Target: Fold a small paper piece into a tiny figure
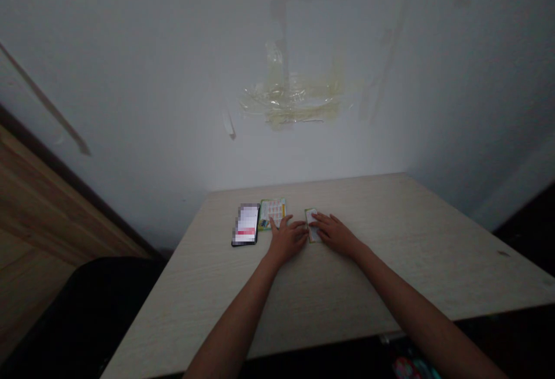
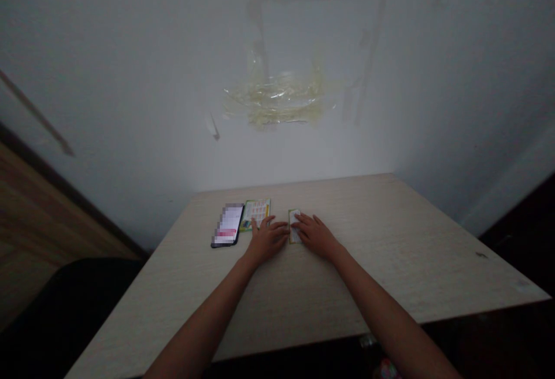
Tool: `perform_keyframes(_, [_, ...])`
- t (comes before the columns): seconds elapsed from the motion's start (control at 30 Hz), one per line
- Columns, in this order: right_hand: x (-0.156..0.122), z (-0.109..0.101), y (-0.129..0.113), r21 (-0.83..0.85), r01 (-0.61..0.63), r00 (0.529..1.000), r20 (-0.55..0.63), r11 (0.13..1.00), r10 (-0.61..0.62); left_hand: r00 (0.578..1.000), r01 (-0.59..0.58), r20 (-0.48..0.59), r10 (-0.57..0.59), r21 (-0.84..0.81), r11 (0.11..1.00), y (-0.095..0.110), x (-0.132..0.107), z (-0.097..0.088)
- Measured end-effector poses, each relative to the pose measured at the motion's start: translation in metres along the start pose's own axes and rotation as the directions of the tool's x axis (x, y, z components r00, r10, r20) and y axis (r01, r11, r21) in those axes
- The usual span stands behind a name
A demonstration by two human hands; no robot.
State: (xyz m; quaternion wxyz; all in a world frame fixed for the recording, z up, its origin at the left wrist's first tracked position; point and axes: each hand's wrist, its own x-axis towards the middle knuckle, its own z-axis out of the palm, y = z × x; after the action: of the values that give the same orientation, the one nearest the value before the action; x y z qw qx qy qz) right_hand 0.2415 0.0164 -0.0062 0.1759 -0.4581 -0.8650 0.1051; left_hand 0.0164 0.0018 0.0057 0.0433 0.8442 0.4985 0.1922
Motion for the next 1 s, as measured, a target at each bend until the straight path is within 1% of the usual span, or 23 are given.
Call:
perform_keyframes(0.1, [0.0002,0.0012,0.0018,0.023,0.004,1.000,-0.016,1.000,-0.004,0.999,-0.043,0.021,0.043,0.013,0.999,0.0001,-0.0005,-0.0020])
perform_keyframes(0.2, [0.0001,0.0025,0.0033,0.056,0.010,0.999,-0.044,0.998,-0.008,0.997,-0.080,0.015,0.079,0.035,0.996,0.0003,-0.0013,-0.0044])
perform_keyframes(0.37, [0.0007,0.0047,0.0067,0.100,0.025,0.992,-0.126,0.995,-0.012,0.991,-0.137,0.005,0.137,0.064,0.988,0.0015,-0.0023,-0.0073])
perform_keyframes(0.47, [0.0015,0.0053,0.0084,0.097,0.051,0.986,-0.165,0.994,-0.034,0.989,-0.147,0.009,0.147,0.075,0.986,0.0016,-0.0026,-0.0075])
perform_keyframes(0.57, [0.0017,0.0054,0.0086,0.097,0.073,0.981,-0.188,0.993,-0.054,0.991,-0.132,0.018,0.131,0.070,0.989,0.0000,-0.0024,-0.0056])
perform_keyframes(0.83, [0.0016,0.0051,0.0090,0.076,0.075,0.983,-0.174,0.994,-0.061,0.993,-0.118,-0.021,0.119,0.052,0.992,-0.0041,-0.0028,-0.0008])
perform_keyframes(1.0, [0.0025,0.0048,0.0087,0.068,0.061,0.985,-0.163,0.996,-0.049,0.990,-0.141,0.029,0.140,0.061,0.988,-0.0039,-0.0016,-0.0040])
